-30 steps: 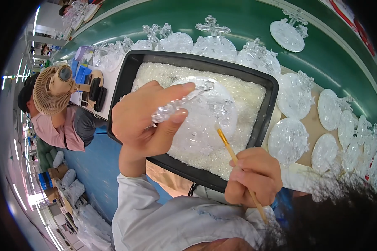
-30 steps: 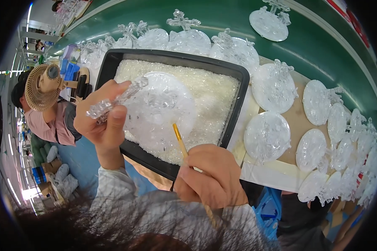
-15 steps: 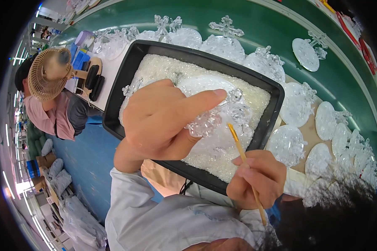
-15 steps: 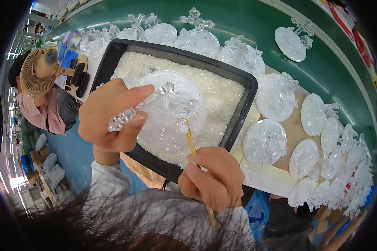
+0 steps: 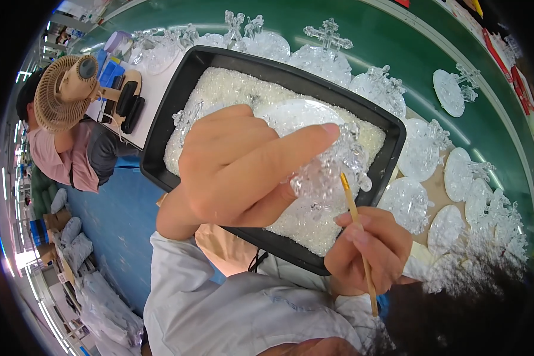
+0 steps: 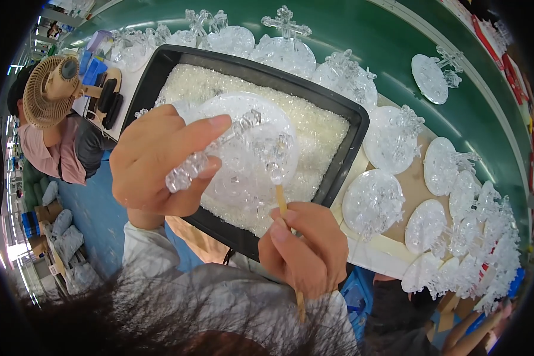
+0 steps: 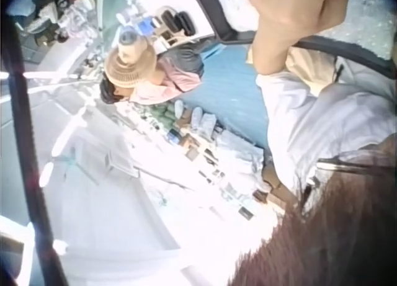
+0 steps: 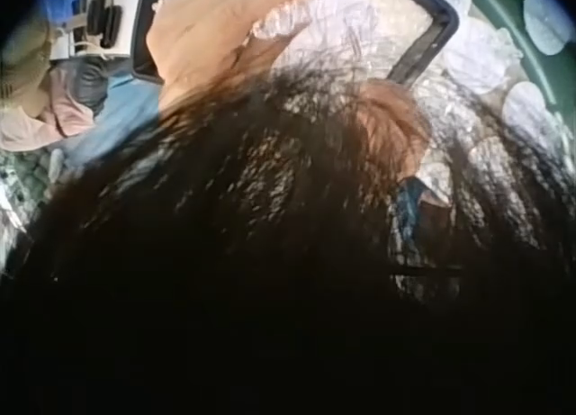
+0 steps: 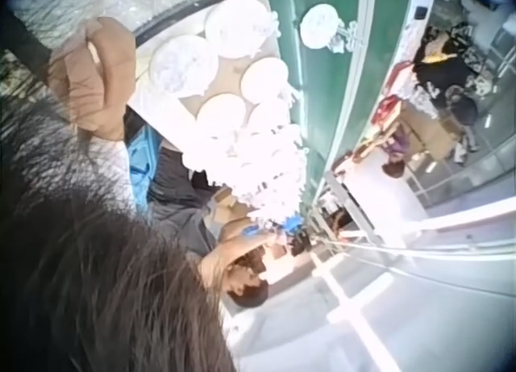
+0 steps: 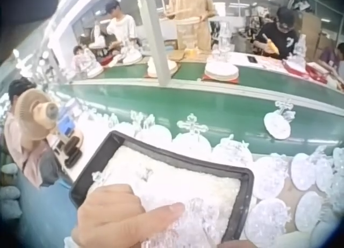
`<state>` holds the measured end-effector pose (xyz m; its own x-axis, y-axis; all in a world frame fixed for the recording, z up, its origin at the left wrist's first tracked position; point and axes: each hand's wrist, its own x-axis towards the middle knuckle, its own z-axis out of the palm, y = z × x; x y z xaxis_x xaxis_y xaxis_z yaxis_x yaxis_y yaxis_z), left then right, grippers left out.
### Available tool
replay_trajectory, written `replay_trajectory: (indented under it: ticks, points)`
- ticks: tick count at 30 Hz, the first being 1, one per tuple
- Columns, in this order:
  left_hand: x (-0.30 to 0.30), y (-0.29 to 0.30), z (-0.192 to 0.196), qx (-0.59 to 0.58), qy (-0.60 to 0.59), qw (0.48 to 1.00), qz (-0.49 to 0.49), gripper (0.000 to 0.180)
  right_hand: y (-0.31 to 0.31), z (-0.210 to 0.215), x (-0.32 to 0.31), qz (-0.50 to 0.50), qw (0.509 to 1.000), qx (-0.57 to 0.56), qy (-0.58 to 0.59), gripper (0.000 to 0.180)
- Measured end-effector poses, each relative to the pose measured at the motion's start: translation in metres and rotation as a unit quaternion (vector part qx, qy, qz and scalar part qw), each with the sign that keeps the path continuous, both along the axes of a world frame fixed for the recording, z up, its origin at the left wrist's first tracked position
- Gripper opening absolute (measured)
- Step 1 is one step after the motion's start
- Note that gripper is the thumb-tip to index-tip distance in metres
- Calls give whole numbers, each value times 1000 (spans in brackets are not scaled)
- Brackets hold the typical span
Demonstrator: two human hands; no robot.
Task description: Applying adhesive and small decorative particles to clear ornaments using a brush on an assembly line.
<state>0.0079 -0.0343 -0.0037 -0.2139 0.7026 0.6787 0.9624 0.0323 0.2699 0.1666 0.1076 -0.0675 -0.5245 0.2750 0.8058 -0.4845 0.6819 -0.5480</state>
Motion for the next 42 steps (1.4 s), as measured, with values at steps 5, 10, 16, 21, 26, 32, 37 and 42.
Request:
replay_trajectory:
  ticks: [5, 10, 16, 21, 26, 32, 37, 42]
  points:
    - [-4, 5, -16, 60, 15, 995, 81, 36, 6, -3, 7, 62, 996, -16, 58, 32]
    - [3, 6, -8, 17, -72, 988, 137, 23, 7, 11, 34, 185, 976, -107, -41, 37]
    - [7, 8, -8, 20, -132, 971, 198, 24, 10, 18, 13, 273, 958, 40, -78, 42]
    - [7, 7, -12, 25, -112, 970, 213, 22, 3, 10, 3, 235, 969, 63, -34, 41]
    - [10, 8, -10, 19, -119, 970, 210, 21, 1, 7, -4, 238, 969, 66, 0, 39]
    - [10, 10, -12, 29, -103, 972, 208, 21, -6, 4, -9, 223, 973, 60, 19, 41]
    - [12, 8, -13, 8, -99, 972, 214, 22, -11, 4, -11, 222, 975, 24, 14, 44]
    - [12, 9, -15, 19, -86, 975, 202, 24, -9, 7, -6, 214, 976, 40, -17, 41]
